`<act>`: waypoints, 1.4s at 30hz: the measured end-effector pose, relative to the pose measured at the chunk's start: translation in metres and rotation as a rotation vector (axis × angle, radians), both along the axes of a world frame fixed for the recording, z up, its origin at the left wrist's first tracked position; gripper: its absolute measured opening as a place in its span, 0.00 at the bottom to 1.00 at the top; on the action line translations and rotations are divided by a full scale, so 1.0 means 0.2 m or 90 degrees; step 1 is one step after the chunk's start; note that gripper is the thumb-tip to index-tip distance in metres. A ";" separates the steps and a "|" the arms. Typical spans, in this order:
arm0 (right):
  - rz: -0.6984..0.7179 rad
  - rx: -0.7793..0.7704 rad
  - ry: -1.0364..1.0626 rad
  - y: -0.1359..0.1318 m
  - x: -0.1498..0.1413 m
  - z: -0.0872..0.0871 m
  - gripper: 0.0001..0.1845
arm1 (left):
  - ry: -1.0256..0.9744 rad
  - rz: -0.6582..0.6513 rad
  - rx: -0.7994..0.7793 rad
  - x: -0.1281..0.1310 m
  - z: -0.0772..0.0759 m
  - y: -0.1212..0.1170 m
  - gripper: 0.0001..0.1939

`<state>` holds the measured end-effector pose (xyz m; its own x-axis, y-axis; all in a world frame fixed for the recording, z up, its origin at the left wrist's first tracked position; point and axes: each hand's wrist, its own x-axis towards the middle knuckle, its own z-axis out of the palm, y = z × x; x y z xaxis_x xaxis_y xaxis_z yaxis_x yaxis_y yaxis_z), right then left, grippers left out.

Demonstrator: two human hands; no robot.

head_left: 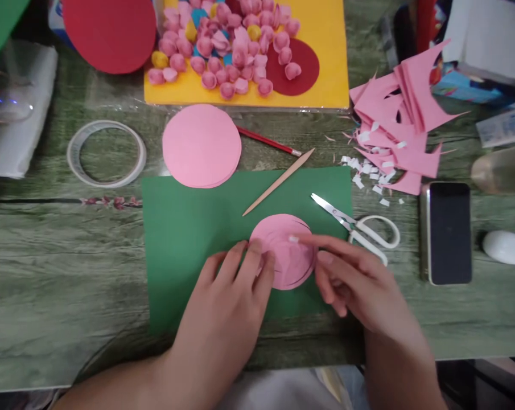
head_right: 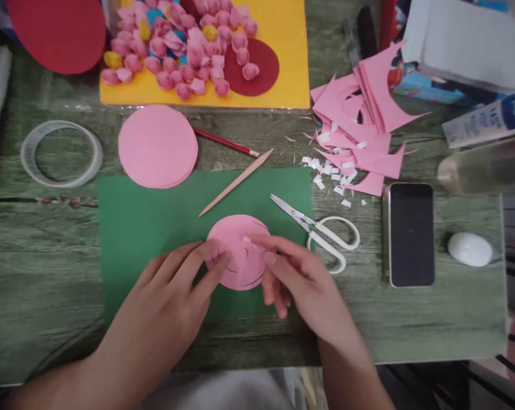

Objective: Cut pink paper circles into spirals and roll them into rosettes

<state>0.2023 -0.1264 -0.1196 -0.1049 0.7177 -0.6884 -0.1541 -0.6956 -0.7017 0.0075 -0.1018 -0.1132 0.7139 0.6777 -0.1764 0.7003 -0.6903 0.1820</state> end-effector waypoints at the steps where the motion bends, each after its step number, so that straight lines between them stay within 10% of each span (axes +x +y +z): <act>1: -0.043 0.011 0.022 0.00 0.01 0.00 0.16 | 0.003 -0.002 -0.001 0.00 0.00 0.00 0.20; 5: -0.131 0.042 0.038 0.00 0.04 0.01 0.14 | 0.000 -0.007 0.009 0.00 -0.01 0.00 0.20; 23: 0.120 -0.074 -0.082 -0.01 -0.04 -0.01 0.18 | -0.025 -0.015 0.015 0.01 0.00 0.02 0.21; 42: 0.133 -0.064 -0.105 -0.03 -0.03 0.00 0.20 | -0.033 -0.009 -0.001 0.00 0.00 0.02 0.21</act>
<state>0.1957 -0.1319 -0.1186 -0.1245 0.6189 -0.7756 0.1110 -0.7680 -0.6307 0.0080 -0.0975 -0.1137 0.7313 0.6676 -0.1398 0.6803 -0.6994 0.2190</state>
